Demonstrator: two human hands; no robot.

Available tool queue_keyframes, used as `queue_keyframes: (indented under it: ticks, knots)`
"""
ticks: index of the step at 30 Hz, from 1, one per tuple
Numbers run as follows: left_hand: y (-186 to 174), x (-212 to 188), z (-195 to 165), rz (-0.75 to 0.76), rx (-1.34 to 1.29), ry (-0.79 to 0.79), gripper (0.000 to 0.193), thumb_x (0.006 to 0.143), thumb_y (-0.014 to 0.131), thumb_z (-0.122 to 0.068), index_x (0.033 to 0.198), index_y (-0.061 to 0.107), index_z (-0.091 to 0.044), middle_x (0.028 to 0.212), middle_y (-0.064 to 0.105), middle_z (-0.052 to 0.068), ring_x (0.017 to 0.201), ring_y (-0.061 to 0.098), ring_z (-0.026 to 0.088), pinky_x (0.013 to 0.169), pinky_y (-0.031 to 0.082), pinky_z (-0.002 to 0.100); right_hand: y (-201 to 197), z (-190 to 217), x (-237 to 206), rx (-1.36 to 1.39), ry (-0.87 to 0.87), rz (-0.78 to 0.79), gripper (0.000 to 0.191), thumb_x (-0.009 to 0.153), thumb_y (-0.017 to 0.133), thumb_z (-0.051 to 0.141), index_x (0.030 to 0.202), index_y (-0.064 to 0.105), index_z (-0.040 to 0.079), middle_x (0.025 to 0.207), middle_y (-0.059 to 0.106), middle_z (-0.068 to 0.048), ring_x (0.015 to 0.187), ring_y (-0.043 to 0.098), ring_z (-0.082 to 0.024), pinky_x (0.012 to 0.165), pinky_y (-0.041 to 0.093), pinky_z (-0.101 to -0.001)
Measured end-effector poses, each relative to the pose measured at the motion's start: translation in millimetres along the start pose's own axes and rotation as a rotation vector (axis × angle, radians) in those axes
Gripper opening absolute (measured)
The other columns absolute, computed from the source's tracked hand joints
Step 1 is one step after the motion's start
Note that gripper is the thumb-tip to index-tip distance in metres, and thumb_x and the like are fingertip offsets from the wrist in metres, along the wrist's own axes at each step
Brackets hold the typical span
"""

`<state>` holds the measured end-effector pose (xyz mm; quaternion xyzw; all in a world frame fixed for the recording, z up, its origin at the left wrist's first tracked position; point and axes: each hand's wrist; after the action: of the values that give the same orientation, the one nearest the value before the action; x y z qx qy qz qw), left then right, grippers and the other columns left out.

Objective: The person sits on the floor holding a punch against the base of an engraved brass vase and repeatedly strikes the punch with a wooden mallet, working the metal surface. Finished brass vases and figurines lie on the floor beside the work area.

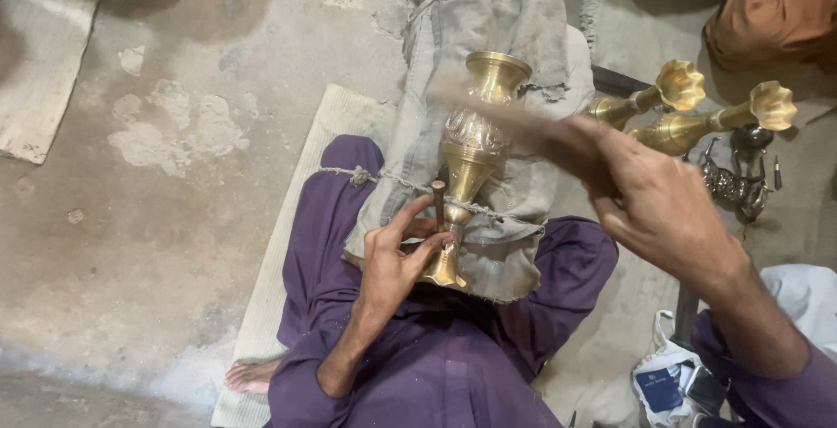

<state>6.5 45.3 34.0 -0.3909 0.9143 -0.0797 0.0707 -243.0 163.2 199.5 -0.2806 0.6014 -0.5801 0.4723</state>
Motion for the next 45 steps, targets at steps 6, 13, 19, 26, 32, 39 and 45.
queue_keyframes:
  ticks: [6,13,19,26,32,39,45]
  knots:
    - [0.2,1.5,0.9,-0.024,0.023,0.104,0.059,0.082,0.087,-0.022,0.134,0.064,-0.006,0.095,0.081,0.012,0.092,0.081,0.02,0.079,0.064,0.033,1.8,-2.6,0.0,-0.211,-0.077,0.017,0.067,0.091,0.055,0.006,0.155,0.048,0.026,0.107,0.074,-0.005,0.073,0.066,-0.015,0.049,0.053,-0.0307]
    - [0.1,1.5,1.2,0.004,-0.036,0.034,0.057,0.082,0.086,-0.021,0.133,0.065,-0.007,0.095,0.082,0.011,0.093,0.081,0.02,0.08,0.066,0.033,3.3,-4.0,1.5,-0.421,-0.037,0.147,0.06,0.096,0.053,0.009,0.15,0.048,0.035,0.101,0.074,0.0,0.062,0.063,-0.013,0.048,0.05,-0.0273]
    - [-0.6,2.0,0.2,0.014,0.007,0.071,0.057,0.083,0.085,-0.021,0.134,0.063,-0.007,0.097,0.082,0.01,0.095,0.081,0.018,0.079,0.065,0.033,-0.4,-2.1,5.3,-0.288,-0.022,0.256,0.076,0.09,0.053,0.004,0.157,0.042,0.039,0.106,0.071,0.002,0.06,0.065,-0.016,0.044,0.051,-0.0332]
    - [-1.5,0.4,-2.9,0.01,0.002,0.008,0.058,0.08,0.087,-0.022,0.132,0.065,-0.007,0.094,0.083,0.01,0.092,0.081,0.017,0.077,0.064,0.033,-3.4,4.6,4.2,0.015,0.005,0.061,0.073,0.094,0.059,0.006,0.161,0.043,0.028,0.094,0.072,-0.003,0.067,0.069,-0.015,0.058,0.054,-0.0284]
    - [-1.6,0.7,0.4,0.009,0.004,0.034,0.058,0.08,0.086,-0.024,0.132,0.065,-0.007,0.094,0.082,0.01,0.092,0.081,0.018,0.078,0.065,0.032,-5.2,4.5,-0.5,-0.119,-0.142,-0.128,0.079,0.073,0.062,0.002,0.148,0.054,0.024,0.108,0.073,-0.007,0.071,0.071,-0.021,0.054,0.055,-0.0354]
    - [-1.3,3.0,2.9,0.017,-0.026,0.063,0.057,0.084,0.084,-0.021,0.135,0.063,-0.007,0.095,0.082,0.011,0.091,0.082,0.02,0.078,0.065,0.034,-8.0,0.8,-3.5,-0.263,-0.055,0.025,0.065,0.086,0.066,0.018,0.148,0.049,0.027,0.105,0.069,-0.005,0.077,0.071,-0.02,0.062,0.059,-0.0362]
    - [-1.8,3.0,3.5,0.025,-0.042,0.078,0.055,0.087,0.082,-0.02,0.136,0.062,-0.005,0.097,0.082,0.012,0.093,0.082,0.021,0.08,0.065,0.034,-10.1,-3.4,-6.2,-0.102,-0.029,-0.09,0.071,0.086,0.071,0.028,0.152,0.048,0.029,0.116,0.064,-0.011,0.079,0.071,-0.022,0.069,0.062,-0.0383]
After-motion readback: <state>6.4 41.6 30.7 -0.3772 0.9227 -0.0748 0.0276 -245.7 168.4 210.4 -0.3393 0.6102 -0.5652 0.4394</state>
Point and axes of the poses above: each hand's wrist, its own x-axis towards the middle knuckle, its own y-axis out of the palm, z = x × y
